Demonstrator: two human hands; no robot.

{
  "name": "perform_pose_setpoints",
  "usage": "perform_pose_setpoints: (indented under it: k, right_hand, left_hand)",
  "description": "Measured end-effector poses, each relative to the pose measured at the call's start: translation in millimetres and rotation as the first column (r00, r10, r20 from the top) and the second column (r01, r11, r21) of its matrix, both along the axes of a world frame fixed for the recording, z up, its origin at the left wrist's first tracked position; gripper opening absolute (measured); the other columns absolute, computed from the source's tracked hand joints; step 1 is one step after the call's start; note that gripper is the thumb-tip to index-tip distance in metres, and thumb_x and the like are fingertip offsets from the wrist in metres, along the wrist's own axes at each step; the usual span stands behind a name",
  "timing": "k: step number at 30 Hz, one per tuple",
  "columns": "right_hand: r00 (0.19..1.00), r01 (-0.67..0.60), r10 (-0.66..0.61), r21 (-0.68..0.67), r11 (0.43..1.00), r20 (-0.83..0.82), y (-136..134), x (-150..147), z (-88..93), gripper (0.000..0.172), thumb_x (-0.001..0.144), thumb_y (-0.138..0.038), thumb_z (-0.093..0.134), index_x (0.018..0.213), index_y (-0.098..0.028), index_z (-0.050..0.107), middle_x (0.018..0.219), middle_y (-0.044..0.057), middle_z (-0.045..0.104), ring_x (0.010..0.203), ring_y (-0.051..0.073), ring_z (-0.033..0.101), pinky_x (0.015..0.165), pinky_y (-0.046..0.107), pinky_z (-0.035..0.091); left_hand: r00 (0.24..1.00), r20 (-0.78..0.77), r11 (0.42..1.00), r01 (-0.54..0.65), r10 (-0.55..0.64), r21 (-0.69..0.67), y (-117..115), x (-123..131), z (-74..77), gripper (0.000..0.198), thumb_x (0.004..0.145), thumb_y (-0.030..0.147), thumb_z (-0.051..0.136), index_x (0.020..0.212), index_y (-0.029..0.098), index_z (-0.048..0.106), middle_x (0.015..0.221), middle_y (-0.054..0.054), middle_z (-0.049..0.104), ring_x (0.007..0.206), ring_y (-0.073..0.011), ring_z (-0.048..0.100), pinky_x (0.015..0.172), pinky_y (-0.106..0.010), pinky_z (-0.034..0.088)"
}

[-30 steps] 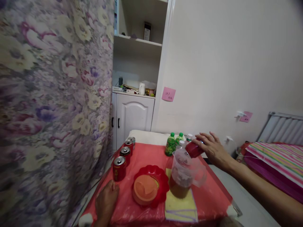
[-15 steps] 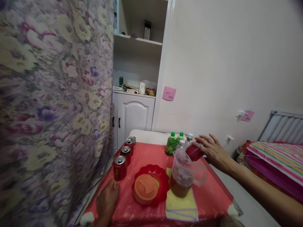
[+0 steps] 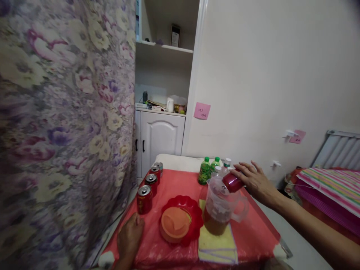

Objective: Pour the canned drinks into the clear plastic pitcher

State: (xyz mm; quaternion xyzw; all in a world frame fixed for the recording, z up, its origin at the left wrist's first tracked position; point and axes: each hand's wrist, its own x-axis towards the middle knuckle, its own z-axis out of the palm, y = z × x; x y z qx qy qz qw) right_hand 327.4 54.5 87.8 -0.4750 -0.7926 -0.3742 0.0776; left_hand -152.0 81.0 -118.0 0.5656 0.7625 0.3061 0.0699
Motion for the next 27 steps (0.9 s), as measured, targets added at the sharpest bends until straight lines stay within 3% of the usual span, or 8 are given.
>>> perform_pose_setpoints:
  k: [12, 17, 21, 24, 27]
  right_hand:
    - [0.997, 0.001, -0.002, -0.021, 1.000, -0.076, -6.0, -1.4, 0.6, 0.057, 0.090, -0.002, 0.041, 0.141, -0.025, 0.049, 0.142, 0.011, 0.060, 0.132, 0.031, 0.050, 0.113, 0.061, 0.030]
    - [0.936, -0.028, 0.014, -0.035, 0.999, -0.351, -6.1, 2.5, -7.5, 0.054, 0.087, -0.014, 0.052, 0.140, -0.025, 0.048, 0.136, 0.013, 0.062, 0.125, 0.032, 0.056, 0.109, 0.063, 0.034]
    - [0.739, -0.126, 0.031, -0.093, 0.988, -0.673, -5.6, 9.0, -19.9, 0.061, 0.079, -0.029, 0.066, 0.137, -0.021, 0.049, 0.130, 0.016, 0.065, 0.117, 0.034, 0.061, 0.102, 0.058, 0.044]
    - [0.473, -0.188, -0.064, -0.172, 0.967, -0.879, -19.1, 9.8, -23.8, 0.067, 0.076, -0.041, 0.071, 0.136, -0.020, 0.050, 0.134, 0.016, 0.063, 0.121, 0.035, 0.060, 0.102, 0.053, 0.048]
    - [0.173, -0.249, -0.167, -0.207, 0.946, -0.971, -45.5, 14.3, -32.5, 0.073, 0.074, -0.050, 0.074, 0.137, -0.023, 0.049, 0.138, 0.014, 0.062, 0.127, 0.035, 0.058, 0.106, 0.051, 0.047]
  left_hand:
    - [1.000, 0.022, 1.000, -0.010, 0.011, -0.029, 0.7, 0.8, 1.4, 0.024, 0.089, 0.033, 0.038, 0.066, 0.026, 0.035, 0.063, 0.002, 0.050, 0.058, -0.0158, 0.045, 0.058, -0.029, 0.023]
    - [1.000, 0.028, 1.000, -0.001, 0.002, -0.028, 2.0, -1.0, 0.5, 0.025, 0.089, 0.032, 0.039, 0.065, 0.026, 0.038, 0.061, 0.003, 0.051, 0.057, -0.0158, 0.048, 0.058, -0.029, 0.024]
    - [0.999, 0.037, 1.000, -0.001, 0.002, -0.028, 3.0, -1.9, 0.9, 0.028, 0.090, 0.034, 0.038, 0.064, 0.025, 0.039, 0.060, 0.003, 0.050, 0.056, -0.0153, 0.048, 0.056, -0.029, 0.024]
    - [0.999, 0.046, 1.000, -0.009, 0.010, -0.021, 3.7, -2.7, 0.6, 0.029, 0.090, 0.036, 0.038, 0.063, 0.025, 0.039, 0.058, 0.004, 0.048, 0.056, -0.0154, 0.048, 0.056, -0.029, 0.024]
    - [0.998, 0.060, 1.000, -0.005, 0.005, 0.006, 4.5, -3.8, -0.5, 0.029, 0.088, 0.036, 0.041, 0.062, 0.025, 0.037, 0.056, 0.005, 0.046, 0.056, -0.0153, 0.047, 0.057, -0.029, 0.025]
